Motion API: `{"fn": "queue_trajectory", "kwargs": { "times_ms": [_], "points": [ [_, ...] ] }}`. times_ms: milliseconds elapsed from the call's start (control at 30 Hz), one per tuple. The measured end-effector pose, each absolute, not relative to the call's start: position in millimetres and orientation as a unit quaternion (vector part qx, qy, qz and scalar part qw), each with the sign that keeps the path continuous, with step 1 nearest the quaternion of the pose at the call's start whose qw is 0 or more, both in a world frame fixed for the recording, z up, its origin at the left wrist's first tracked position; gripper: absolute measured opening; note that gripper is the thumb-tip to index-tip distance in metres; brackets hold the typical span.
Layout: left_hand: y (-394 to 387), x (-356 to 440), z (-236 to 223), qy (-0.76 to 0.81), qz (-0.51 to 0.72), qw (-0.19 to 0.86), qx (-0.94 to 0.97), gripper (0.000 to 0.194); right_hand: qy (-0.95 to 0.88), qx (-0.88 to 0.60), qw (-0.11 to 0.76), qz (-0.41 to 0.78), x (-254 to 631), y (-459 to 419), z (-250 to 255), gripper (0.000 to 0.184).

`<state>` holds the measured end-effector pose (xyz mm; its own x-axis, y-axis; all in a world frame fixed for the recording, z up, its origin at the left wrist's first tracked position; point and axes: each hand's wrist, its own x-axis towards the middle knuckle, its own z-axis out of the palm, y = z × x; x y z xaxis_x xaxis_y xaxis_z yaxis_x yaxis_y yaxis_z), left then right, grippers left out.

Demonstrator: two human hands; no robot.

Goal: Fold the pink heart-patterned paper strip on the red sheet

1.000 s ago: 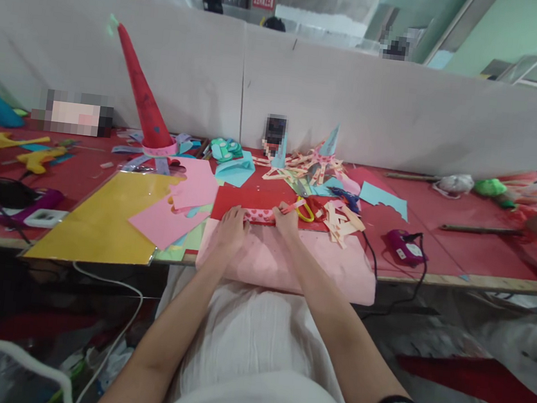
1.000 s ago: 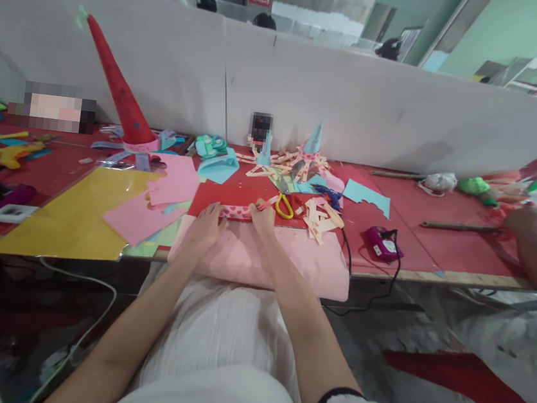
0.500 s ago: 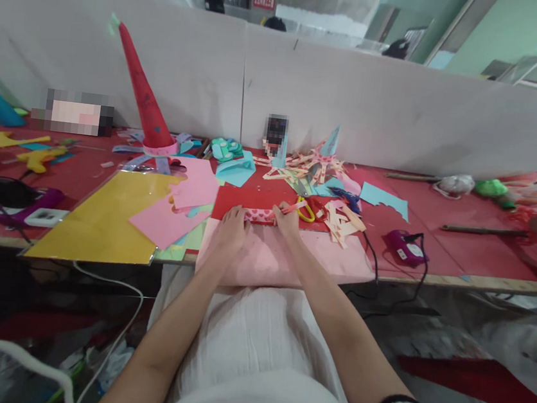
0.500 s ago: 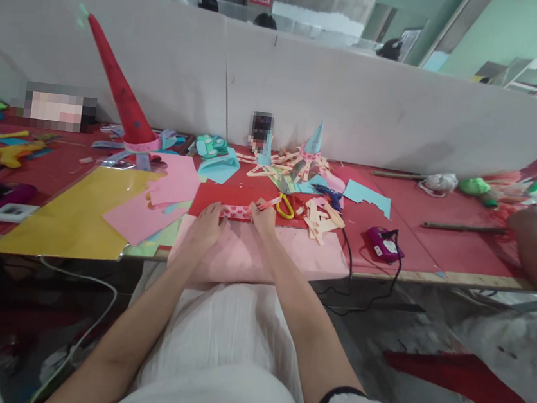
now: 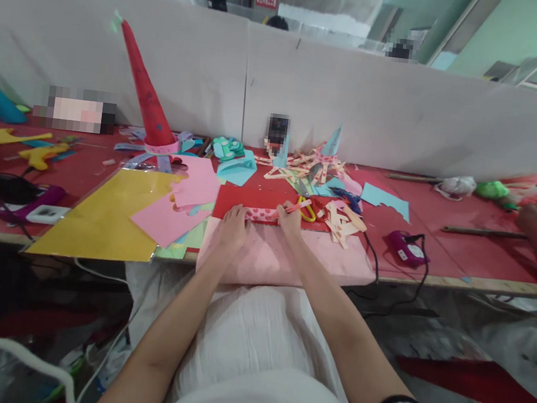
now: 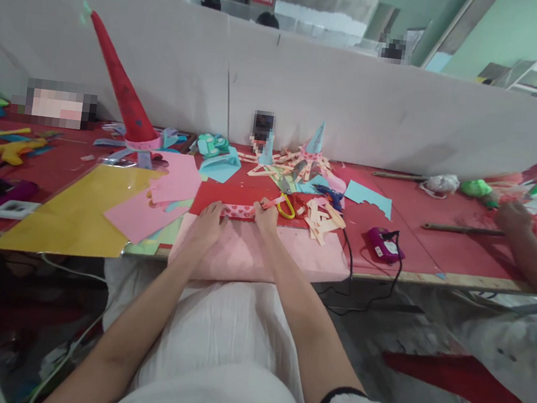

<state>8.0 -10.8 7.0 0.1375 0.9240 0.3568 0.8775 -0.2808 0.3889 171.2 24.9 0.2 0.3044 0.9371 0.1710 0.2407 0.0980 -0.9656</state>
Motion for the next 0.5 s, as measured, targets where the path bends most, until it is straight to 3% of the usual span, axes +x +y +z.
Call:
{"fn": "queue_trajectory", "kwargs": {
  "times_ms": [500],
  "points": [
    [-12.7,10.1,13.6,0.609,0.263,0.059,0.746,0.028,-0.472,-0.602,0.558,0.321,170.4,23.1,4.2,0.025]
  ]
}}
